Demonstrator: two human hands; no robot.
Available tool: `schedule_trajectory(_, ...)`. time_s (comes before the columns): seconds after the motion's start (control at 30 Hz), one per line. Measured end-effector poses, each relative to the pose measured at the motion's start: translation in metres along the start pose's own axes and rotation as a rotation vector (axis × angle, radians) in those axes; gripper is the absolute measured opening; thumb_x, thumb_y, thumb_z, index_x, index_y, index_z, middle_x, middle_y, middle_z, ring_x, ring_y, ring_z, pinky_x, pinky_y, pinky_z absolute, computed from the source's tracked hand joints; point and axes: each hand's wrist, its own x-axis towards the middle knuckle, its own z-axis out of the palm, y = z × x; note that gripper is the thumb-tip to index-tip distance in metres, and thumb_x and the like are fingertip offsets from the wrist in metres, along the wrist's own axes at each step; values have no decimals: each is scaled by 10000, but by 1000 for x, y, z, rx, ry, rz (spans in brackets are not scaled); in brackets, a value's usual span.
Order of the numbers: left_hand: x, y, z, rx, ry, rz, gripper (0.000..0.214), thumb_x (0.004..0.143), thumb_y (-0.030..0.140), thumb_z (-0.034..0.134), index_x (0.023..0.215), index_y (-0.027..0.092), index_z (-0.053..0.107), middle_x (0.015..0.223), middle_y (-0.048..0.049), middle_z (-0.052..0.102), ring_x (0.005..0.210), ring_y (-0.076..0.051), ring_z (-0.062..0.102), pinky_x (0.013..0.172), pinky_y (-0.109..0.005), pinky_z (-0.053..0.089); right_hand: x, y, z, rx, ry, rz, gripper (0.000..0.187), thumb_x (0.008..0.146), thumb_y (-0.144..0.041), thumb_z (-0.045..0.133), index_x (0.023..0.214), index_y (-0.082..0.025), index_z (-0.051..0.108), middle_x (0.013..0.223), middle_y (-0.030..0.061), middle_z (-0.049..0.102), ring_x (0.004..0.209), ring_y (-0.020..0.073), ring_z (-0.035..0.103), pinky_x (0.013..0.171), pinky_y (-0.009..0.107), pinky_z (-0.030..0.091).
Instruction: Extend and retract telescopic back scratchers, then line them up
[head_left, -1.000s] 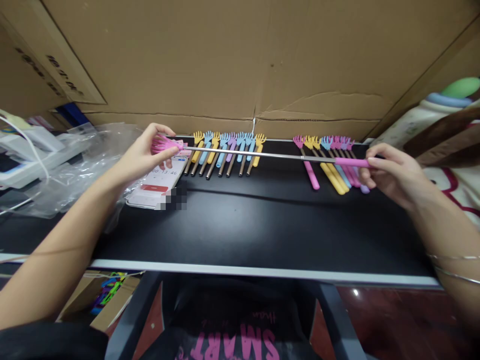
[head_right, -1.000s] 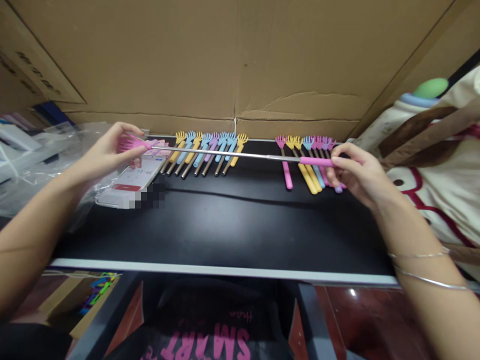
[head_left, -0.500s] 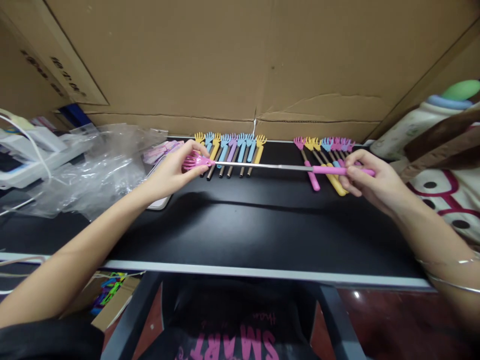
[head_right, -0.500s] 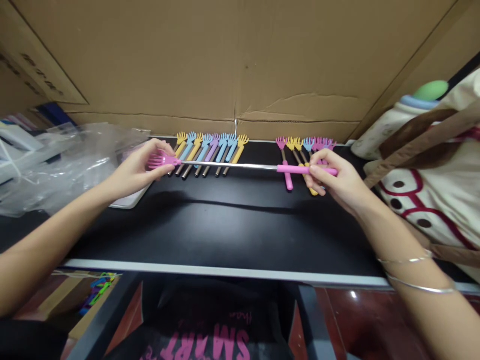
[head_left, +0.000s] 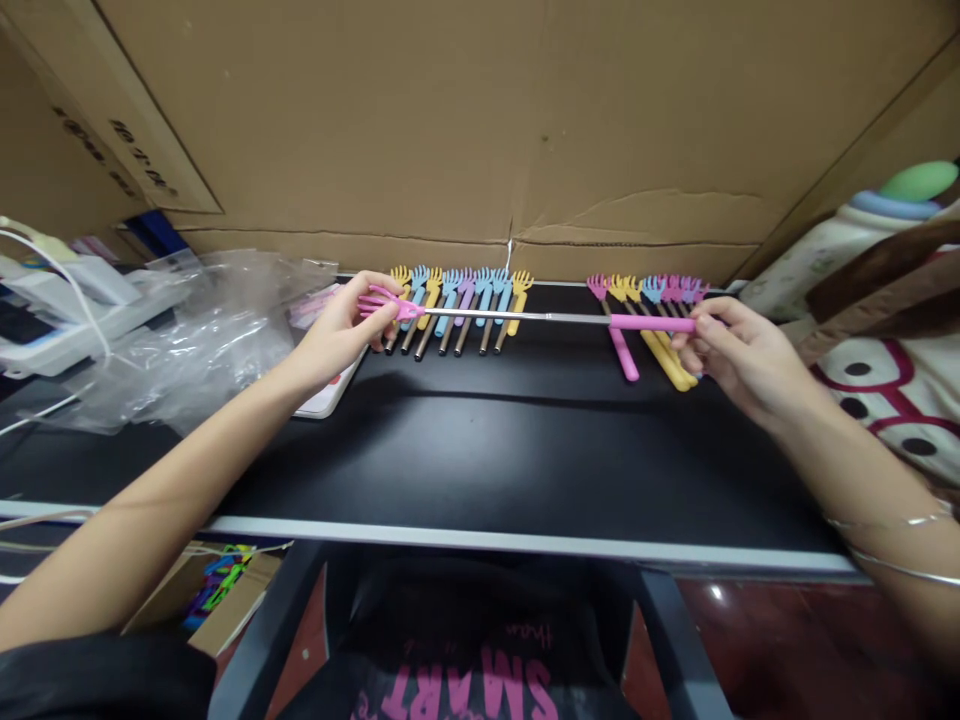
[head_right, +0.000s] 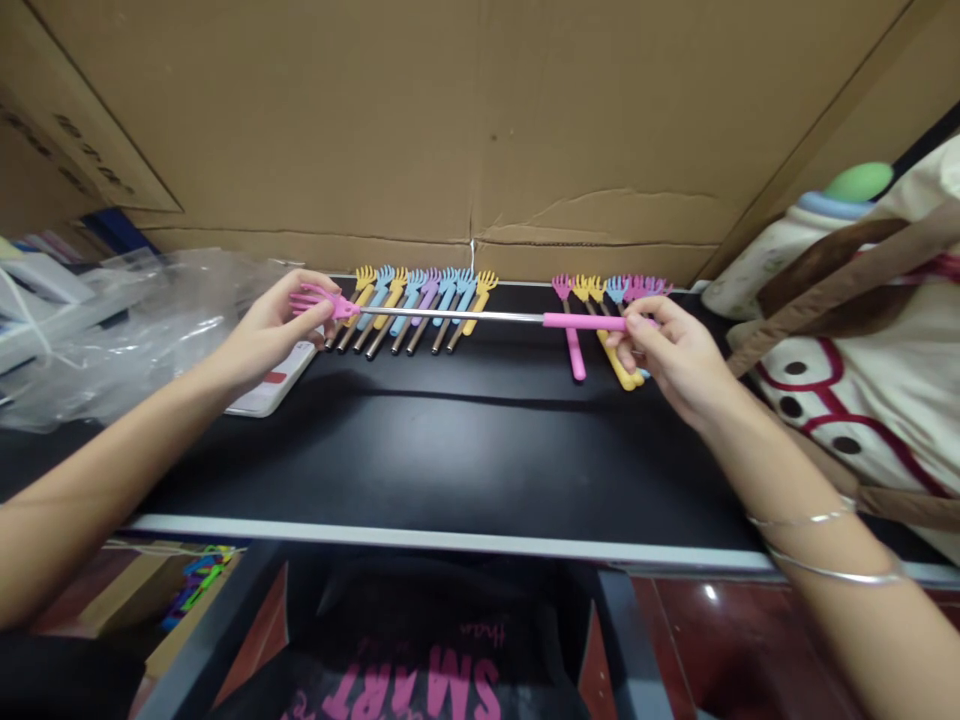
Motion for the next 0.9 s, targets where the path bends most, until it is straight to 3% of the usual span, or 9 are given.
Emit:
schedule_trajectory(0.23, -1, -12, 3, 5, -65, 34, 271, 816, 379, 601, 968, 196, 471, 819, -10, 618, 612, -101, 588, 525, -199, 461, -1, 11, -2, -28, -117, -8, 302, 782, -475, 643, 948, -233, 574, 780, 14, 658, 510, 105, 521, 439, 245, 382)
schedule_trajectory(0.57, -1, -9, 10, -58, 75, 203, 314, 832, 392, 595, 959, 227, 360, 840, -10, 611, 608, -109, 621, 504, -217, 482, -5, 12, -4, -102, -255, -13, 317, 874, -462, 531, 1098, -239, 561, 973, 47, 676, 536, 99, 581, 504, 258, 428)
schedule_trajectory(0.73, -11, -2, 28, -42, 0, 256, 313, 854, 390, 587, 970, 224, 347, 916, -38, 613, 669, -116, 645, 569, -232, 511, -9, 13, 6, -149, -343, -33, 303, 896, -462, 484, 1111, -263, 561, 980, 55, 693, 563, 133, 607, 618, 329, 495)
schedule_trajectory(0.9, -22, 2, 48, -98, -174, 253, 226, 877, 276, 556, 985, 206, 370, 979, -44, 556, 789, -111, 636, 739, -267, 532, -11, 11, 19, -234, -469, -35, 327, 907, -461, 459, 1153, -262, 540, 1049, 67, 692, 564, 145, 623, 652, 357, 498)
